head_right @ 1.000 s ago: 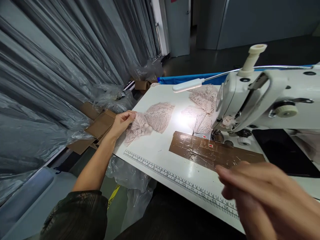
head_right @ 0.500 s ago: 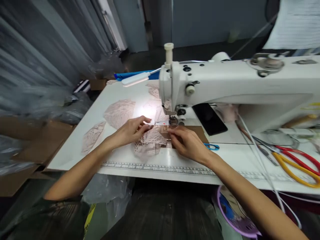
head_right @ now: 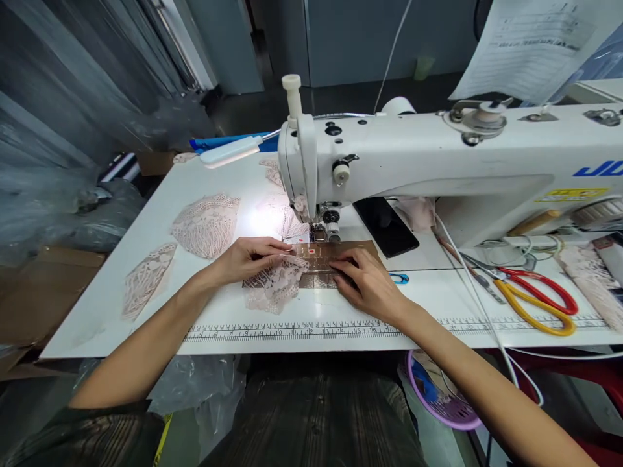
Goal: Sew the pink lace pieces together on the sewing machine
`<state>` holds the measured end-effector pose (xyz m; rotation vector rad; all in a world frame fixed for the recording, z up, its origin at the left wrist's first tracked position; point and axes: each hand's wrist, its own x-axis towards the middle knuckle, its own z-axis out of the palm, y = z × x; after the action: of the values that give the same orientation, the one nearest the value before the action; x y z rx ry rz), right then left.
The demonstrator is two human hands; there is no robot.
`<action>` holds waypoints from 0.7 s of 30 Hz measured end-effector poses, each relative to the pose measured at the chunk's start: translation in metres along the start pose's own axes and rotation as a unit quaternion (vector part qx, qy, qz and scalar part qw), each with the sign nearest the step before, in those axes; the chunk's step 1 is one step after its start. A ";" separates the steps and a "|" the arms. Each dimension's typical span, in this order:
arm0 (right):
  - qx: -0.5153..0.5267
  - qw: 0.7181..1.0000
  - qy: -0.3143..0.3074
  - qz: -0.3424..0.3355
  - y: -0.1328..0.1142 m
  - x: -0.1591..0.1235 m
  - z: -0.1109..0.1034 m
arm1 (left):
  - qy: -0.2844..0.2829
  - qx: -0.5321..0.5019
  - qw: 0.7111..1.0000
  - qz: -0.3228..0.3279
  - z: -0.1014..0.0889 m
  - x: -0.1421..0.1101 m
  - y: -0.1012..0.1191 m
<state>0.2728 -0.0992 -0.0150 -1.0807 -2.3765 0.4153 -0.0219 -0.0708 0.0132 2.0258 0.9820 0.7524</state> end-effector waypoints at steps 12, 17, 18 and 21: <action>0.403 0.877 -0.261 0.023 -0.039 0.071 -0.002 | 0.063 -0.244 0.951 -0.178 0.003 -0.009 0.023; 0.306 0.923 -0.151 0.180 -0.011 0.073 -0.003 | 0.102 0.118 0.980 -0.127 -0.010 -0.014 0.014; 0.256 0.938 -0.114 0.203 -0.005 0.071 -0.004 | 0.114 0.220 0.965 -0.091 -0.013 -0.013 0.012; 0.148 0.961 -0.081 0.219 0.003 0.068 -0.007 | 0.119 0.368 0.921 0.047 -0.012 -0.011 0.006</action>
<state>0.2398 -0.0448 0.0102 -1.4691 -2.0996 1.0142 -0.0341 -0.0776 0.0228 2.6793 1.4768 0.7606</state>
